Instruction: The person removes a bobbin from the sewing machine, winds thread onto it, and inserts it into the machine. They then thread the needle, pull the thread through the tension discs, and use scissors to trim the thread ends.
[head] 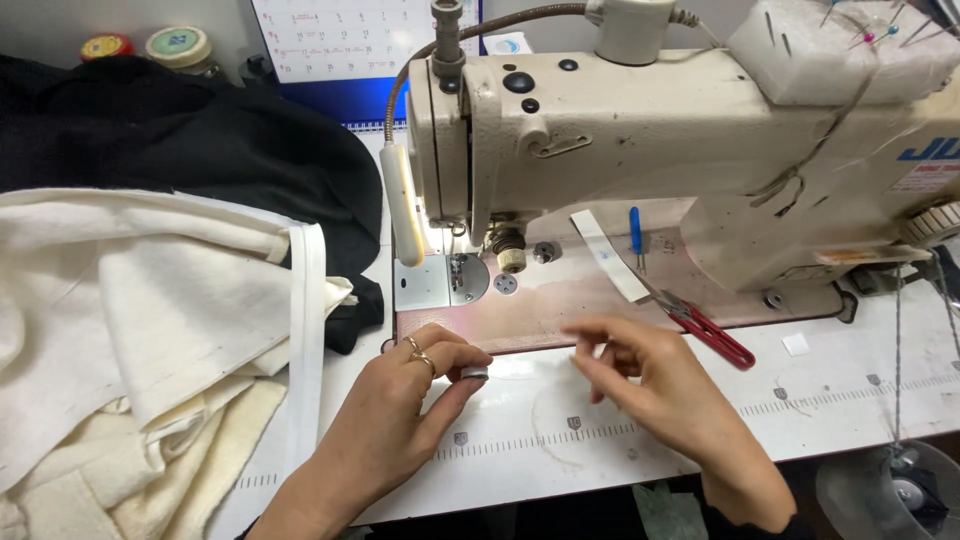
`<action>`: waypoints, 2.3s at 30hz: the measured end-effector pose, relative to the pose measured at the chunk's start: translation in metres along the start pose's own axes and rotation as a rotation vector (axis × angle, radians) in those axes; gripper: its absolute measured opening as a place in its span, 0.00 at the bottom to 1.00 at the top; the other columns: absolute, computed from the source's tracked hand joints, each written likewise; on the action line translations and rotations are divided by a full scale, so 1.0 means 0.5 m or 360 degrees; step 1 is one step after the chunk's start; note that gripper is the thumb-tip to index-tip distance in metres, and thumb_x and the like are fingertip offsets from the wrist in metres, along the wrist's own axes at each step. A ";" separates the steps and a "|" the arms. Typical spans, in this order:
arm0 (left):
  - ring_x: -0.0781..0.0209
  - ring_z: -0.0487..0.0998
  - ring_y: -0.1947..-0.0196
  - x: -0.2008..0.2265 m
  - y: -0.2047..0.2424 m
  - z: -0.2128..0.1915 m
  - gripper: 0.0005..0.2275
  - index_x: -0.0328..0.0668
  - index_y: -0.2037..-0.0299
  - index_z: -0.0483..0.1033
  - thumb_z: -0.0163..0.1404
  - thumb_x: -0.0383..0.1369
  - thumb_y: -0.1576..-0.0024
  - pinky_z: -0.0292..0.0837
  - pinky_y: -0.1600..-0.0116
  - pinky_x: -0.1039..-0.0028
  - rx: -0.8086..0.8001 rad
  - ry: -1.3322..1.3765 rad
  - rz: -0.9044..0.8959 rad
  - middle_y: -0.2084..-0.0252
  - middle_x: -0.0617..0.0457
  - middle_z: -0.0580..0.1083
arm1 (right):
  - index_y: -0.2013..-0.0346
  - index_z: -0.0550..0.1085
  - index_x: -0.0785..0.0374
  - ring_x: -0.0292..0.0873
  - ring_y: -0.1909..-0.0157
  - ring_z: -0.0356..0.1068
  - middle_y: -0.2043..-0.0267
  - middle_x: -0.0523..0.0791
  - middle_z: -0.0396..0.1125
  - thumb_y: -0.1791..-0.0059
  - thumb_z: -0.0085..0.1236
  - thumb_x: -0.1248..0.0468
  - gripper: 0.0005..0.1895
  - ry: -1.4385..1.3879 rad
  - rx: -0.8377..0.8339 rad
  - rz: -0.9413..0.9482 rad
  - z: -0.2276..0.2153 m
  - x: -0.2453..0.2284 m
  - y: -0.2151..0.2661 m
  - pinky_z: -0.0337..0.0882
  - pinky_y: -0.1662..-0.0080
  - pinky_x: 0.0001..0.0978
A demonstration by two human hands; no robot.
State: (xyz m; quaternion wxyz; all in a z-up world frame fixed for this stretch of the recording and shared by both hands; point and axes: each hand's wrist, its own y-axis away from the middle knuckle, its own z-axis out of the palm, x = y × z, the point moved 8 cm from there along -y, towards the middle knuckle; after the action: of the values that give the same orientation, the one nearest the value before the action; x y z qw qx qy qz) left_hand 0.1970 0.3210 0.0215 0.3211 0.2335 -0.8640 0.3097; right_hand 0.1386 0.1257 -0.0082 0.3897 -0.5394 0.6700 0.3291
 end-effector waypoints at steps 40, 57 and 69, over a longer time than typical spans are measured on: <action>0.40 0.79 0.59 -0.123 -0.243 0.246 0.25 0.28 0.43 0.63 0.52 0.28 0.52 0.79 0.61 0.54 -0.0411 -0.1313 -0.0119 0.46 0.33 0.61 | 0.63 0.74 0.79 0.42 0.82 0.71 0.81 0.54 0.69 0.56 0.59 0.73 0.10 -0.0848 0.0344 -0.0214 -0.070 0.107 -0.044 0.75 0.78 0.32; 0.66 0.72 0.73 -0.081 -0.030 0.182 0.14 0.31 0.51 0.77 0.48 0.32 0.44 0.70 0.60 0.78 -0.0059 0.1813 -0.0962 0.76 0.51 0.71 | 0.76 0.74 0.62 0.28 0.77 0.55 0.81 0.38 0.61 0.62 0.70 0.71 0.10 -0.0565 -0.0168 -0.0184 0.023 0.042 -0.021 0.57 0.72 0.19; 0.58 0.76 0.59 -0.049 -0.031 0.132 0.11 0.32 0.53 0.77 0.49 0.28 0.44 0.81 0.54 0.69 0.0159 0.1718 -0.0508 0.60 0.48 0.72 | 0.78 0.69 0.66 0.44 0.70 0.77 0.77 0.51 0.72 0.58 0.62 0.72 0.09 -0.0873 -0.0132 -0.0173 0.050 -0.018 -0.024 0.76 0.64 0.25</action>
State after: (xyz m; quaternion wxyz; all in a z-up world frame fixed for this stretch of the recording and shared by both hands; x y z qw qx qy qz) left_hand 0.1960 0.2697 -0.0293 0.7489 0.1847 -0.5155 0.3733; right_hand 0.1554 0.1493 -0.0125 0.5512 -0.4808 0.4956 0.4684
